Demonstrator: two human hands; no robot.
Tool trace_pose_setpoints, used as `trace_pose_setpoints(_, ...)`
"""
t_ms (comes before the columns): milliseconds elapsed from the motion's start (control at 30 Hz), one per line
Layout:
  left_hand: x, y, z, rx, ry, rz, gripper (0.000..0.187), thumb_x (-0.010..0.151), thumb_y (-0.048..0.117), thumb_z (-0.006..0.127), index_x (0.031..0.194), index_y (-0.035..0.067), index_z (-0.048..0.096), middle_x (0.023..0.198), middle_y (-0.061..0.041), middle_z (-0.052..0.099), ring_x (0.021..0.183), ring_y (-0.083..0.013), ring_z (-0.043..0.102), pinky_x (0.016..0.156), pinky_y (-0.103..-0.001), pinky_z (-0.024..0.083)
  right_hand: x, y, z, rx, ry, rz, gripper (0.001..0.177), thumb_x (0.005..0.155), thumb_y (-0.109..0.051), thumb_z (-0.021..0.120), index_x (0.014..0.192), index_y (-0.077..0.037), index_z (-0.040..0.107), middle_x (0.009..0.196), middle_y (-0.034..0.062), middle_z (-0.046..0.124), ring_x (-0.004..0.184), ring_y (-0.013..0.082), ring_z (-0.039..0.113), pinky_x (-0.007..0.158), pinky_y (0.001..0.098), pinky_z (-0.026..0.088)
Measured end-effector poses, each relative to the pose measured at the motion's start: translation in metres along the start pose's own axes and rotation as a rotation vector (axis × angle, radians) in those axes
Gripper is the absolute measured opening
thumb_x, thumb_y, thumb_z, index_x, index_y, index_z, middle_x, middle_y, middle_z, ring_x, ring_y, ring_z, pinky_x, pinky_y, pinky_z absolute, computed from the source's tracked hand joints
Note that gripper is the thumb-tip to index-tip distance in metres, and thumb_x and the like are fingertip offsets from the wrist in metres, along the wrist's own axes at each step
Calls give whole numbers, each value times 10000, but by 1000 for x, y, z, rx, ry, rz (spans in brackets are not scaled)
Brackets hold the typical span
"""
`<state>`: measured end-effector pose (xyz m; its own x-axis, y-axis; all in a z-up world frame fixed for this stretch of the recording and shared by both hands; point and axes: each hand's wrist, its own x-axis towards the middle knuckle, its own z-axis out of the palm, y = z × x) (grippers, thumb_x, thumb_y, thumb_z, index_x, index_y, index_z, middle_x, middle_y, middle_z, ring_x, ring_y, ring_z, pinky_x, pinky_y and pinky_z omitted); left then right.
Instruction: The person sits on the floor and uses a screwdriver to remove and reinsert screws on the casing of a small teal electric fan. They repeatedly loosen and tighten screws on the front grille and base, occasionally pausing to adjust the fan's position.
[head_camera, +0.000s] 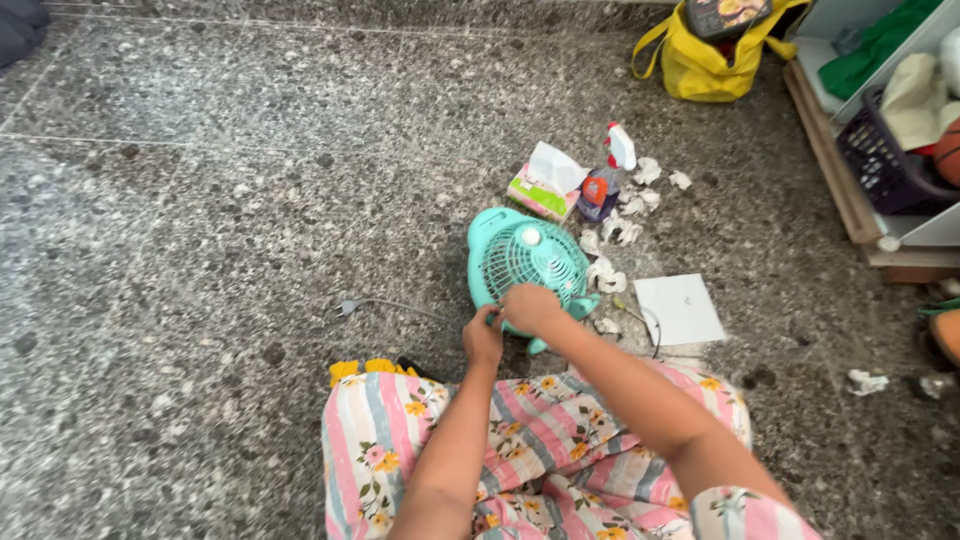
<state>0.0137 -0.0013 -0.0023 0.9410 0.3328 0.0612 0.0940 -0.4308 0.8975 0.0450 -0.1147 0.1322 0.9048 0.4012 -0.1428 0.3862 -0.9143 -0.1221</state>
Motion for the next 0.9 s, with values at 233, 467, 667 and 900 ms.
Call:
trace_pose_setpoints(233,6,-2,0,-25,-28,-25,163,866,266,790,992,171,751,881,-176,745,844,-397,711,721,-480,540,1,11,4,-226,192,-294,170,787,-181,694,893,-53,727,936,163,713,842,339,732,632,441,605)
trace_pose_setpoints(467,10,-6,2,-5,-29,-24,178,840,250,809,989,169,754,901,-173,749,850,-392,714,723,-471,548,16,20,32,-14,-56,28,246,848,-273,677,833,-44,763,888,227,728,856,401,735,745,489,592)
trace_pose_setpoints(667,9,-4,5,7,-17,21,203,803,278,831,966,169,774,892,-186,738,854,-404,699,727,-471,551,32,30,17,69,-163,-1,453,901,-457,708,876,-9,769,936,264,713,943,425,711,827,509,554)
trace_pose_setpoints(900,16,-1,4,-4,-60,-10,159,814,222,773,956,149,769,871,-162,747,838,-384,714,738,-468,542,-7,-14,-4,-363,180,-192,207,790,-210,716,939,-68,743,954,160,699,846,329,716,607,433,601)
